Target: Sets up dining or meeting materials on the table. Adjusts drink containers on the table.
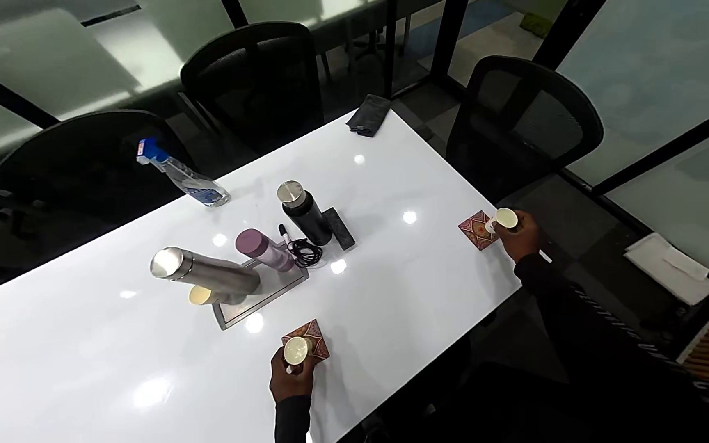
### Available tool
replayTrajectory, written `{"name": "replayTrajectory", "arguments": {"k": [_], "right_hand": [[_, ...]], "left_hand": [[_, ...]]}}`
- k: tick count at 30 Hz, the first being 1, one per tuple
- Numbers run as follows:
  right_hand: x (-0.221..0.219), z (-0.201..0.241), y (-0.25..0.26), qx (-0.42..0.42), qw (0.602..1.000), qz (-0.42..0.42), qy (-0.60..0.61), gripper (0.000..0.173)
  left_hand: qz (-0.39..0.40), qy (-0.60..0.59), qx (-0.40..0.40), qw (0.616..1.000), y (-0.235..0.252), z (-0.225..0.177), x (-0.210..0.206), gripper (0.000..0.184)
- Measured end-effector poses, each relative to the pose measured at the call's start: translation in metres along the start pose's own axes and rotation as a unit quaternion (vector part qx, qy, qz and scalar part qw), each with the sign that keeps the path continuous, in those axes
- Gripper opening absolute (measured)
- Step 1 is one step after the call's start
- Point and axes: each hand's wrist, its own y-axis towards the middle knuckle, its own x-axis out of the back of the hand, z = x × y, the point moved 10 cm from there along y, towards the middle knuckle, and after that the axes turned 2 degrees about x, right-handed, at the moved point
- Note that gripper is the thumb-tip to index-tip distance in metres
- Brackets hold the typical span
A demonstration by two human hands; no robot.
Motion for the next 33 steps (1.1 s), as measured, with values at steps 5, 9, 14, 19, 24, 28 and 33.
{"name": "replayTrajectory", "arguments": {"k": [5, 9, 14, 19, 24, 28, 33], "right_hand": [[-0.016, -0.017, 0.018, -0.010, 1.000, 0.020, -0.004, 0.060], [-0.029, -0.028, 0.019, -0.022, 0.999, 0.035, -0.013, 0.063], [-0.037, -0.031, 0.018, -0.027, 0.998, 0.041, -0.027, 0.066], [-0.037, -0.030, 0.017, -0.019, 0.998, 0.048, -0.029, 0.066], [-0.038, -0.030, 0.015, -0.020, 0.998, 0.055, -0.022, 0.066], [-0.041, -0.032, 0.015, -0.014, 0.998, 0.059, -0.023, 0.069], [-0.042, -0.043, 0.008, -0.026, 0.996, 0.086, -0.022, 0.097]], "left_hand": [[-0.009, 0.022, 0.015, 1.000, 0.000, 0.008, -0.001, 0.074], [-0.012, 0.060, 0.044, 0.997, -0.002, 0.013, -0.002, 0.093], [0.000, 0.084, 0.083, 0.993, -0.008, 0.013, -0.009, 0.096], [-0.007, 0.115, 0.109, 0.987, -0.007, 0.009, -0.010, 0.095], [-0.015, 0.127, 0.130, 0.983, -0.011, 0.007, -0.009, 0.093], [-0.025, 0.147, 0.147, 0.978, -0.014, 0.005, -0.010, 0.093], [-0.020, 0.151, 0.168, 0.974, -0.018, 0.003, -0.011, 0.095]]}}
